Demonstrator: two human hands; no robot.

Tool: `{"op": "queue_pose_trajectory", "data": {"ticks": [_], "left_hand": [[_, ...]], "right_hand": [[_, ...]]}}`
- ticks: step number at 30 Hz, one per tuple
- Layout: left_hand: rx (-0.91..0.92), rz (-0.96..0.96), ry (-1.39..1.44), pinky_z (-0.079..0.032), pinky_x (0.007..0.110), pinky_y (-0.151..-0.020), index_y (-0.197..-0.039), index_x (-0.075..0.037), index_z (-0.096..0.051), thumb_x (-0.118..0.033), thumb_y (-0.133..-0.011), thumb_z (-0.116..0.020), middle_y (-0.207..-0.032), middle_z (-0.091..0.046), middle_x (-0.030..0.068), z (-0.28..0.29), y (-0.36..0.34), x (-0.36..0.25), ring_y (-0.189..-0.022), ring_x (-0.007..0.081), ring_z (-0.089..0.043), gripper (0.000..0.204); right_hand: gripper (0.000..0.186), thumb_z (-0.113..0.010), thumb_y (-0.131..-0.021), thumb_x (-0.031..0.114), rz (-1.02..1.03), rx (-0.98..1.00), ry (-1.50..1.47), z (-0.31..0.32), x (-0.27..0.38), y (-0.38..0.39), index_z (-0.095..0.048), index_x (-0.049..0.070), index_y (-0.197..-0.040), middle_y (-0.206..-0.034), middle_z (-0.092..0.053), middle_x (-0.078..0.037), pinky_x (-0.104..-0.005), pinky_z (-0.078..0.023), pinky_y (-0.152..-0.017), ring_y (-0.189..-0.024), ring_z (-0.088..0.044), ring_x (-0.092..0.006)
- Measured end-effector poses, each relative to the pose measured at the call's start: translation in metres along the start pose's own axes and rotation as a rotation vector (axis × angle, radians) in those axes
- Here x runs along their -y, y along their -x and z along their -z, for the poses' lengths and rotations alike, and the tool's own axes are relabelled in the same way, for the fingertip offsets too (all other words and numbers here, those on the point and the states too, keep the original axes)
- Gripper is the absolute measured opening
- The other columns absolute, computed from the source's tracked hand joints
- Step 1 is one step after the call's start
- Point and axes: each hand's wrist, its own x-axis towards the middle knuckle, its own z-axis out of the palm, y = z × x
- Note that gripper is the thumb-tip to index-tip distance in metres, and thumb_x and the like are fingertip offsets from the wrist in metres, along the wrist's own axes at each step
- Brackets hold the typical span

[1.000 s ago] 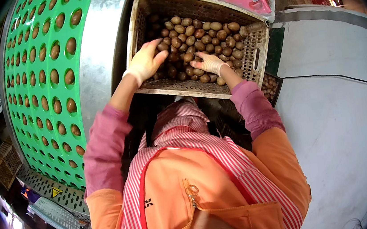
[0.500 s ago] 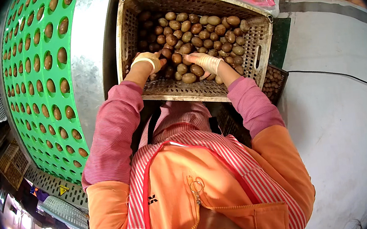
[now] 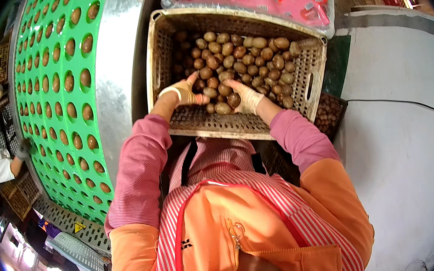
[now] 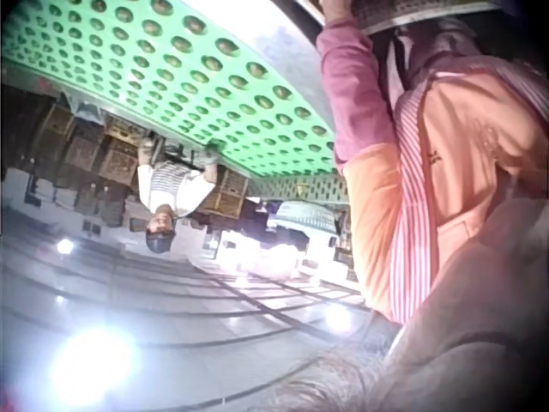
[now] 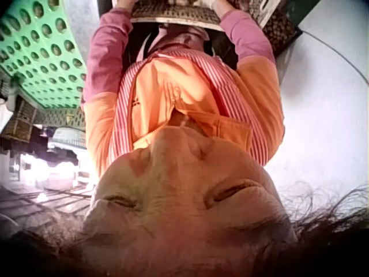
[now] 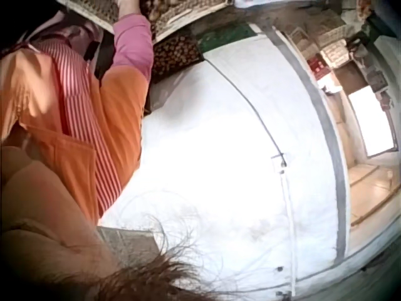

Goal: The person picks up kiwis from a crate and places them into empty slots on a conveyor belt by hand.

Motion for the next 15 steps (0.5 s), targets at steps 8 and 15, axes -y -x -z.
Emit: {"op": "queue_pose_trajectory", "data": {"ticks": [8,15], "left_hand": [[-0.100,0.091,0.052,-0.035,0.049,-0.113,-0.156,-0.021,-0.014,-0.034,-0.049,-0.098,-0.155,-0.026,0.0254,-0.010,0.030,-0.022,-0.142,0.0410,-0.031,0.137],[-0.281,-0.103,0.312,-0.039,0.047,-0.110,-0.153,-0.018,-0.022,-0.032,-0.043,-0.100,-0.148,-0.032,0.0263,-0.020,0.003,-0.004,-0.136,0.0405,-0.038,0.135]], "right_hand": [[0.079,-0.070,-0.087,0.049,-0.089,0.092,-0.007,-0.040,0.000,-0.004,-0.032,0.018,-0.148,-0.152,-0.032,-0.015,-0.0630,-0.042,-0.103,-0.136,-0.040,-0.0352],[0.080,-0.068,-0.083,0.060,-0.081,0.037,-0.115,-0.064,0.001,-0.019,-0.039,0.018,-0.145,-0.141,-0.046,-0.014,-0.0604,-0.048,-0.098,-0.124,-0.052,-0.0342]]}}
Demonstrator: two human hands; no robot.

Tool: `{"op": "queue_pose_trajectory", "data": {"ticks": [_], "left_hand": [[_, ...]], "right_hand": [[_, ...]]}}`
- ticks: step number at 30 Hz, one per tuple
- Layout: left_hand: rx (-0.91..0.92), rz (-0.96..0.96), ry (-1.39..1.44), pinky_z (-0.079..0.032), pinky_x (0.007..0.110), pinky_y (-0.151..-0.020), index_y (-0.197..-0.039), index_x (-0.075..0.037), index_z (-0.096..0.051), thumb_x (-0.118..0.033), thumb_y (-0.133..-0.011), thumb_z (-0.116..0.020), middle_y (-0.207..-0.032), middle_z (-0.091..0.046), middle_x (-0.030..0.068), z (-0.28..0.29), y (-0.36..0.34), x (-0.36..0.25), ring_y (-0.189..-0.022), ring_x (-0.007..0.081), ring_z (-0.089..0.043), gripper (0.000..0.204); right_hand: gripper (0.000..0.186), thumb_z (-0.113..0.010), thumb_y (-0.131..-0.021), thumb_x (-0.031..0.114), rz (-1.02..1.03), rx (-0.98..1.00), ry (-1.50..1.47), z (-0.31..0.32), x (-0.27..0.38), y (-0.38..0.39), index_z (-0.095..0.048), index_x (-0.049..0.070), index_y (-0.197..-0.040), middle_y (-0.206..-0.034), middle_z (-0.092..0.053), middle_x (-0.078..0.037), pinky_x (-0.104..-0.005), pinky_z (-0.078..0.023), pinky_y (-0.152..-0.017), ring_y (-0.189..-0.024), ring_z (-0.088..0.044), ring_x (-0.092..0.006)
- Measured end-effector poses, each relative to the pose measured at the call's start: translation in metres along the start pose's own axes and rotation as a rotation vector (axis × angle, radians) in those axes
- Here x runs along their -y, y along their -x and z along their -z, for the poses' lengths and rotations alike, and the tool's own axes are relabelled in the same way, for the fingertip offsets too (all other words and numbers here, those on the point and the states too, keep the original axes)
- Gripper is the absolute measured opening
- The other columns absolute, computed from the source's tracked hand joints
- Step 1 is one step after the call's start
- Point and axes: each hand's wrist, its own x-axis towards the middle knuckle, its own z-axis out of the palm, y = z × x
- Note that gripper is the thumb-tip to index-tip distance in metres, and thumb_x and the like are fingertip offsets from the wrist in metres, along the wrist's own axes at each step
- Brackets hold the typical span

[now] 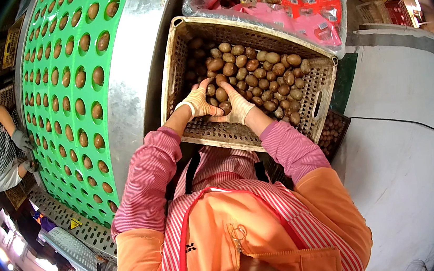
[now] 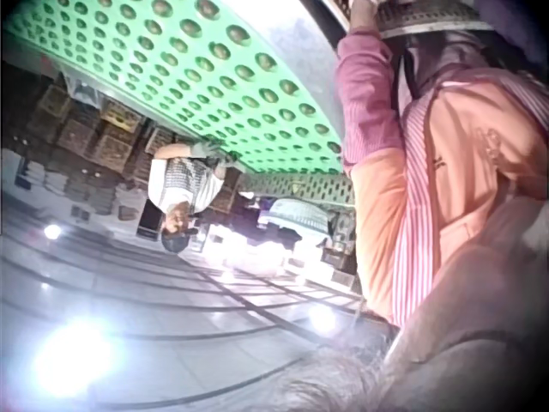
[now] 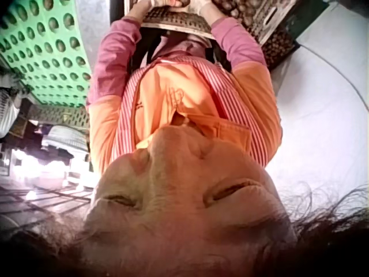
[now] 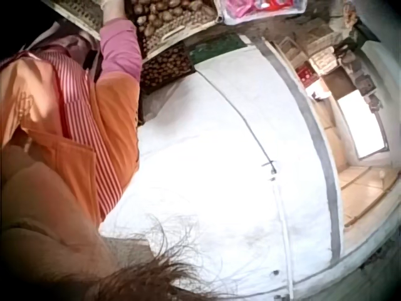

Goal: The person picks up kiwis from a crate and places them into empty slots on a conveyor belt by hand.

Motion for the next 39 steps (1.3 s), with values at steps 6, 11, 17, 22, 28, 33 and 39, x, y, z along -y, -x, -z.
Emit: {"op": "queue_pose_trajectory", "data": {"ticks": [6,11,17,22,28,33,39], "left_hand": [[0.003,-0.064,0.046,-0.040,0.046,-0.108,-0.151,-0.016,-0.027,-0.033,-0.044,-0.100,-0.144,-0.040,0.0246,0.016,0.007,-0.006,-0.132,0.0390,-0.043,0.130],[-0.079,-0.271,0.304,-0.043,0.039,-0.105,-0.146,-0.012,-0.034,-0.028,-0.054,-0.093,-0.130,-0.056,0.0216,0.034,0.046,-0.023,-0.123,0.0344,-0.054,0.110],[-0.355,-0.530,0.333,-0.053,0.037,-0.089,-0.146,-0.008,-0.035,-0.029,-0.063,-0.087,-0.125,-0.058,0.0189,0.054,0.105,-0.054,-0.109,0.0301,-0.061,0.101],[-0.664,-0.605,0.393,-0.043,0.039,-0.105,-0.143,-0.004,-0.039,-0.033,-0.058,-0.087,-0.132,-0.054,0.0197,0.084,0.173,-0.026,-0.123,0.0329,-0.053,0.102],[-1.046,-0.455,0.532,-0.042,0.041,-0.106,-0.144,-0.005,-0.038,-0.035,-0.058,-0.087,-0.131,-0.052,0.0205,0.082,0.298,0.091,-0.123,0.0341,-0.052,0.103],[-1.351,-0.259,0.845,-0.044,0.039,-0.105,-0.144,-0.004,-0.037,-0.035,-0.060,-0.088,-0.134,-0.050,0.0207,0.026,0.400,0.198,-0.124,0.0325,-0.052,0.103],[-1.699,-0.251,1.280,-0.047,0.039,-0.102,-0.149,-0.015,-0.032,-0.014,-0.071,-0.084,-0.137,-0.050,0.0161,-0.071,0.460,0.327,-0.122,0.0270,-0.052,0.094]], "right_hand": [[0.075,-0.068,-0.084,0.057,0.097,0.014,-0.041,-0.010,0.001,0.001,-0.043,0.016,-0.141,-0.137,-0.051,-0.013,-0.0581,-0.050,-0.096,-0.117,-0.058,-0.0320],[0.060,-0.067,-0.081,0.061,0.171,0.090,0.069,-0.039,0.007,0.026,-0.056,0.021,-0.125,-0.123,-0.059,-0.010,-0.0562,-0.053,-0.088,-0.108,-0.061,-0.0317],[0.069,-0.055,-0.082,0.072,0.422,-0.068,0.294,-0.102,0.001,0.096,-0.054,0.023,-0.131,-0.127,-0.059,-0.008,-0.0522,-0.052,-0.090,-0.110,-0.061,-0.0301],[0.081,-0.056,-0.082,0.072,0.405,0.246,0.500,-0.181,-0.037,0.106,-0.050,0.012,-0.135,-0.130,-0.056,-0.015,-0.0547,-0.054,-0.091,-0.116,-0.059,-0.0352],[0.082,-0.058,-0.079,0.074,0.168,0.372,0.828,-0.278,-0.145,0.046,-0.054,0.013,-0.134,-0.127,-0.060,-0.013,-0.0577,-0.049,-0.095,-0.115,-0.059,-0.0328],[0.074,-0.054,-0.081,0.076,-0.132,0.408,1.182,-0.326,-0.280,-0.030,-0.055,0.022,-0.131,-0.121,-0.063,-0.006,-0.0477,-0.053,-0.080,-0.098,-0.063,-0.0242],[0.049,-0.066,-0.087,0.057,-0.498,0.486,1.322,-0.345,-0.460,-0.094,-0.058,0.021,-0.119,-0.101,-0.062,0.001,-0.0366,-0.054,-0.071,-0.084,-0.057,-0.0145]]}}
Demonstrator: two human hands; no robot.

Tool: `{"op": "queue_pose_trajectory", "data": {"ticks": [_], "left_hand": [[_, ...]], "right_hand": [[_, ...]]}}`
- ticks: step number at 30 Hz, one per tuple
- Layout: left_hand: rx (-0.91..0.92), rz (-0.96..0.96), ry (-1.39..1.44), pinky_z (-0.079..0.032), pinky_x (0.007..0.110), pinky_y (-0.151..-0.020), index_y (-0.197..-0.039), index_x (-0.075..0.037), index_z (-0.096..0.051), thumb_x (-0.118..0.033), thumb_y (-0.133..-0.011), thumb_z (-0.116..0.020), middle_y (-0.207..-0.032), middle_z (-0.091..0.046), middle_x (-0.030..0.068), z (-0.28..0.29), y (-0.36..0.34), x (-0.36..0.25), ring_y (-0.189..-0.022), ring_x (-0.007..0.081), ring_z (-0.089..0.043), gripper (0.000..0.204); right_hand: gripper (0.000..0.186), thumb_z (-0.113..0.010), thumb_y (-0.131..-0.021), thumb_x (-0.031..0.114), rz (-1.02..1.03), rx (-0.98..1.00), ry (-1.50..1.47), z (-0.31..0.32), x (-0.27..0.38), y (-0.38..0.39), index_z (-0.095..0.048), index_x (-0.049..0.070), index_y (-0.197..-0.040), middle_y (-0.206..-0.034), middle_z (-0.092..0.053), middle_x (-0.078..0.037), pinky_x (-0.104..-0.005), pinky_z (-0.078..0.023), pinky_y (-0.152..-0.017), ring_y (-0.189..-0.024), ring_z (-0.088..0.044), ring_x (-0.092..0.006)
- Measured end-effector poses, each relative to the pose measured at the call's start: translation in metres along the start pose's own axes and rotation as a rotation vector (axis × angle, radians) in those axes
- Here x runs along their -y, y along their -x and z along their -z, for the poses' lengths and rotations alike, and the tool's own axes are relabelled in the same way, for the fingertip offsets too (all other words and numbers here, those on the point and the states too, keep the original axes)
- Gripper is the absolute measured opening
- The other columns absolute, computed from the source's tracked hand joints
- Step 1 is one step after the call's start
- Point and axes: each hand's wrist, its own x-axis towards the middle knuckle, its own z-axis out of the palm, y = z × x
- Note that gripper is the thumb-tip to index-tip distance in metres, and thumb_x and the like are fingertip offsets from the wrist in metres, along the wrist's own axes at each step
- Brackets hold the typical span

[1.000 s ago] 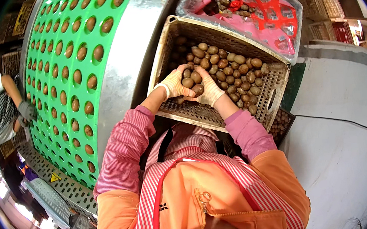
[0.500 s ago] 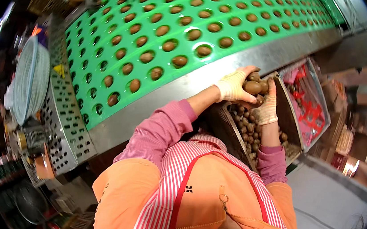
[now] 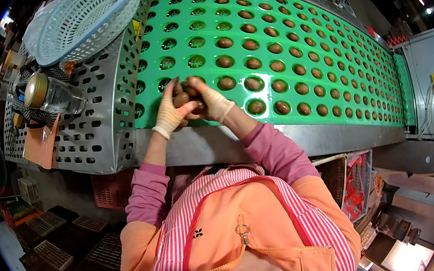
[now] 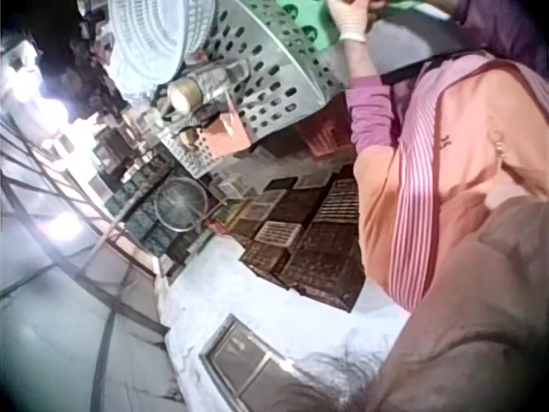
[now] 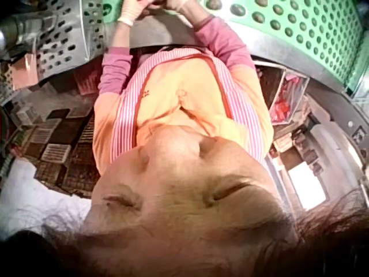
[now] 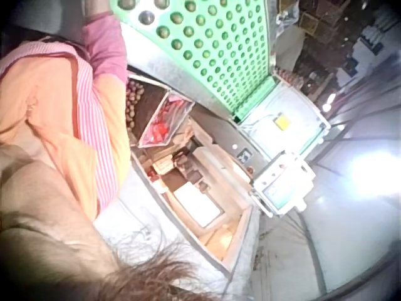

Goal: The person picks up kiwis from a crate and places them into empty slots on a conveyor belt by hand.

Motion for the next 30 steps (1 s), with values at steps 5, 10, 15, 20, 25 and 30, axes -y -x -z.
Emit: {"op": "queue_pose_trajectory", "data": {"ticks": [5,10,15,20,25,30], "left_hand": [[-0.198,-0.145,-0.514,-0.049,0.041,-0.099,-0.135,-0.016,-0.053,-0.021,-0.071,-0.080,-0.134,-0.050,0.0129,0.055,-0.023,0.033,-0.119,0.0334,-0.054,0.069],[-0.232,-0.059,-0.967,-0.050,0.044,-0.096,-0.103,-0.011,-0.067,-0.027,-0.064,-0.081,-0.135,-0.052,0.0060,0.040,-0.040,0.007,-0.114,0.0341,-0.053,0.044],[-0.245,-0.207,-0.900,-0.046,0.044,-0.100,-0.098,-0.010,-0.066,-0.025,-0.066,-0.081,-0.131,-0.056,0.0095,0.039,-0.089,-0.002,-0.120,0.0346,-0.050,0.038],[-0.050,-0.094,-1.131,-0.039,0.047,-0.106,-0.107,-0.014,-0.063,-0.033,-0.069,-0.081,-0.126,-0.059,0.0088,0.039,-0.144,-0.010,-0.121,0.0316,-0.050,0.046],[-0.213,-0.222,-1.104,-0.034,0.049,-0.109,-0.126,-0.021,-0.060,-0.029,-0.079,-0.076,-0.125,-0.059,0.0114,0.052,-0.195,-0.016,-0.121,0.0313,-0.051,0.050],[-0.196,-0.370,-0.797,-0.041,0.042,-0.104,-0.132,-0.019,-0.057,-0.027,-0.093,-0.061,-0.121,-0.064,0.0087,0.089,-0.234,0.057,-0.119,0.0312,-0.055,0.040]], "right_hand": [[0.059,-0.083,-0.073,0.041,0.424,-0.391,0.935,-0.019,0.013,-0.059,-0.061,0.015,-0.121,-0.119,-0.054,-0.012,-0.0456,-0.053,-0.085,-0.107,-0.057,-0.0304],[0.049,-0.069,-0.072,0.004,0.502,-0.714,2.017,-0.005,0.080,-0.073,-0.062,0.017,-0.118,-0.135,-0.040,-0.024,-0.0477,-0.052,-0.092,-0.113,-0.053,-0.0425],[0.053,-0.064,-0.073,0.000,0.357,-0.554,2.154,0.005,0.119,-0.091,-0.064,0.022,-0.122,-0.145,-0.039,-0.017,-0.0473,-0.050,-0.097,-0.119,-0.049,-0.0428],[0.056,-0.069,-0.068,0.003,0.321,-0.301,2.205,0.031,0.149,-0.126,-0.067,0.024,-0.120,-0.153,-0.037,-0.012,-0.0467,-0.045,-0.104,-0.126,-0.046,-0.0408],[0.038,-0.062,-0.080,0.007,0.369,-0.500,0.796,0.037,0.154,-0.128,-0.064,0.003,-0.118,-0.110,-0.066,-0.011,-0.0358,-0.055,-0.083,-0.088,-0.064,-0.0261],[0.027,-0.068,-0.088,0.019,0.418,-0.340,-0.080,0.051,0.149,-0.104,-0.061,0.007,-0.111,-0.100,-0.058,-0.001,-0.0354,-0.053,-0.084,-0.089,-0.057,-0.0136]]}}
